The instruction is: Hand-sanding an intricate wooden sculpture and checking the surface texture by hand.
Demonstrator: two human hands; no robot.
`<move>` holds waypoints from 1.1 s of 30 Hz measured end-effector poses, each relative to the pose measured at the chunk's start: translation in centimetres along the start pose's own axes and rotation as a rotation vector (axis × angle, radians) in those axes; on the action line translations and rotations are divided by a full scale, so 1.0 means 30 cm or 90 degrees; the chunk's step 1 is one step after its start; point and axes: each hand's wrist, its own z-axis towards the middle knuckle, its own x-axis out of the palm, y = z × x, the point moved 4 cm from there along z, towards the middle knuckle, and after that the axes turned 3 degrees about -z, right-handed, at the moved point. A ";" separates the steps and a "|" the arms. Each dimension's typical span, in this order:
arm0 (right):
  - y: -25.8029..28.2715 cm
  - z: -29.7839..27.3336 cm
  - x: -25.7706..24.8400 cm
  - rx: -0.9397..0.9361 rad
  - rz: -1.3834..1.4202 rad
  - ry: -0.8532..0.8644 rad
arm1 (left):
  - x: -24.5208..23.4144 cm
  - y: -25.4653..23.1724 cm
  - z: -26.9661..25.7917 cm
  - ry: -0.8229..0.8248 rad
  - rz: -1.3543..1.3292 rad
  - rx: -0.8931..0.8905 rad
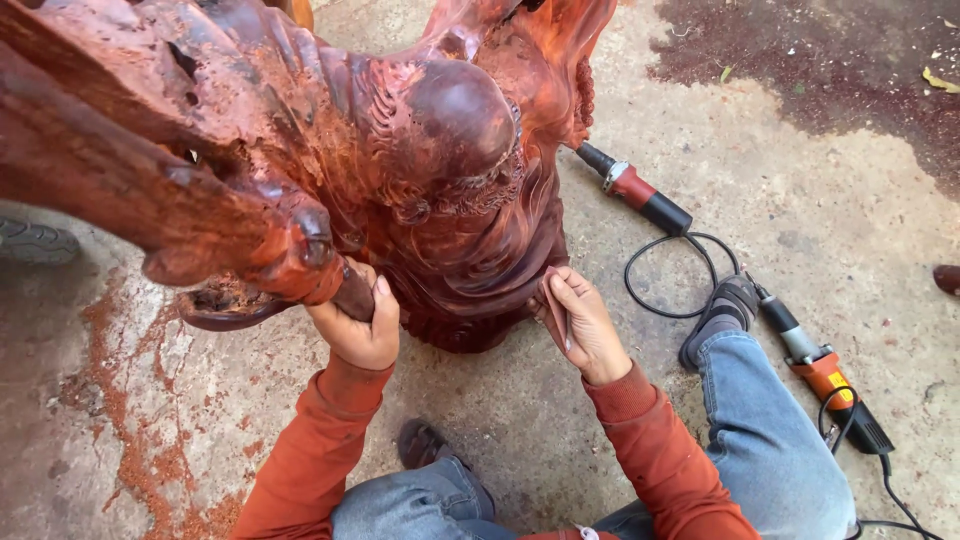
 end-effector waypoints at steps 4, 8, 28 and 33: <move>0.023 -0.028 0.020 -0.024 -0.013 -0.021 | 0.002 0.010 -0.003 0.000 -0.022 -0.004; -0.016 0.004 -0.063 -0.042 -0.027 -0.044 | -0.003 0.010 -0.001 0.002 -0.021 0.000; -0.038 0.654 -0.278 -0.319 -0.672 -0.207 | -0.081 0.059 -0.093 0.012 -0.059 -0.110; -0.056 0.604 -0.228 -0.386 -0.899 -0.001 | -0.118 0.072 -0.139 -0.024 -0.102 -0.178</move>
